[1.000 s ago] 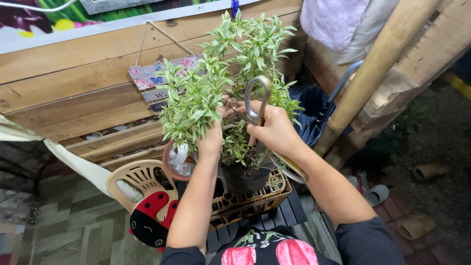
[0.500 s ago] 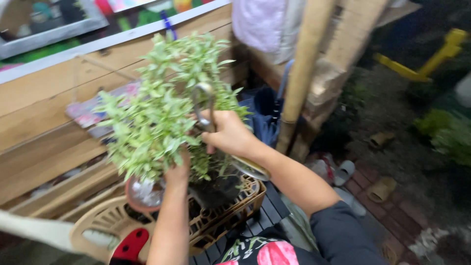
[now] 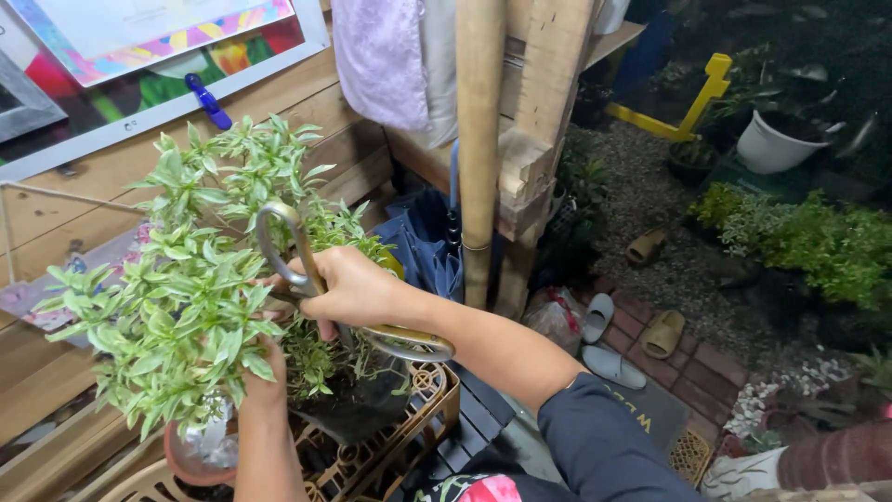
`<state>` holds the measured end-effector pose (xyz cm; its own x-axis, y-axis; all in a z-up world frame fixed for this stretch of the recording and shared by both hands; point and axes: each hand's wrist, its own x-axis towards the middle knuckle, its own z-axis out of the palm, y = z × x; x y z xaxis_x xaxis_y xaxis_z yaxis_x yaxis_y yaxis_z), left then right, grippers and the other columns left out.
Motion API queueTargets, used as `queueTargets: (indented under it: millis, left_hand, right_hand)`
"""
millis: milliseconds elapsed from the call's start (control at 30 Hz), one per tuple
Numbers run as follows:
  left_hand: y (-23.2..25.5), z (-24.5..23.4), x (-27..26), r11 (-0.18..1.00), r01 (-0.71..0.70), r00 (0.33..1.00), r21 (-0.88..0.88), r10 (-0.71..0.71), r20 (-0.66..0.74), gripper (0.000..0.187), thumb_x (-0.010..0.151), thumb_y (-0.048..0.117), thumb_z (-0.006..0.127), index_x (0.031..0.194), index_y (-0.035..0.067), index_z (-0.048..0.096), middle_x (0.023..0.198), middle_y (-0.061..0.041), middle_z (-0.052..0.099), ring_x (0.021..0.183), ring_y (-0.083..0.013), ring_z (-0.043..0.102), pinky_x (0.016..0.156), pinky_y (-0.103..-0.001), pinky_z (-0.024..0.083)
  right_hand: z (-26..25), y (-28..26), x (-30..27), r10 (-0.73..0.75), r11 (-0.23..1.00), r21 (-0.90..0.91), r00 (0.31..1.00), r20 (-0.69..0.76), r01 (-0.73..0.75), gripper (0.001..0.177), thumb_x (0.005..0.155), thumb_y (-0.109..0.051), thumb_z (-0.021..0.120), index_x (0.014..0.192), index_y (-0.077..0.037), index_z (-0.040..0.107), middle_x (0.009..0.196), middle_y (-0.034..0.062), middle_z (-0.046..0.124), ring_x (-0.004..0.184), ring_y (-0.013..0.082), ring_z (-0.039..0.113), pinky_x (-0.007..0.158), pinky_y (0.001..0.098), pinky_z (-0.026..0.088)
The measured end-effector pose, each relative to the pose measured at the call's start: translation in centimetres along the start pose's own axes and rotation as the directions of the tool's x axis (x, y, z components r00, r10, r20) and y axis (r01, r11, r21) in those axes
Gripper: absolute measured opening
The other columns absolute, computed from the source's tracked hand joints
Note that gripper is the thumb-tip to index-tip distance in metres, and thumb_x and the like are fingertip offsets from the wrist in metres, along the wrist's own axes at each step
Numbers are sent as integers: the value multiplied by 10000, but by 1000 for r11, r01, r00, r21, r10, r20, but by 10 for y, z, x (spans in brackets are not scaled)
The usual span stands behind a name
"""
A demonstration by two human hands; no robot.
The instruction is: The person trims a potted plant using shears. They hold the plant with one hand and cut branches with the other, removing cut pieces as they work.
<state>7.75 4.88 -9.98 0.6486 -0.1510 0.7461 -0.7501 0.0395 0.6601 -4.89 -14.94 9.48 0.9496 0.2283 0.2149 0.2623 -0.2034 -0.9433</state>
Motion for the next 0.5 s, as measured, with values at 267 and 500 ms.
queueTargets:
  millis: [267, 500]
  left_hand:
    - [72, 7, 12, 962, 243, 962, -126, -255, -92, 310, 1108, 163, 475, 1382, 34, 545, 1294, -73, 625, 1145, -173, 619, 962, -341, 517]
    - [69, 3, 4, 965, 239, 959, -111, -253, -129, 330, 1096, 178, 442, 1360, 23, 564, 1218, -35, 630, 1030, -141, 611, 907, -318, 510]
  right_hand:
    - [0, 0, 5, 11, 994, 109, 998, 57, -17, 437, 791, 33, 585, 1217, 35, 684, 687, 94, 714, 556, 152, 719, 543, 297, 580]
    - [5, -1, 5, -12, 1000, 21, 998, 56, 11, 437, 795, 20, 617, 1225, 22, 694, 723, 99, 733, 573, 143, 732, 572, 293, 611]
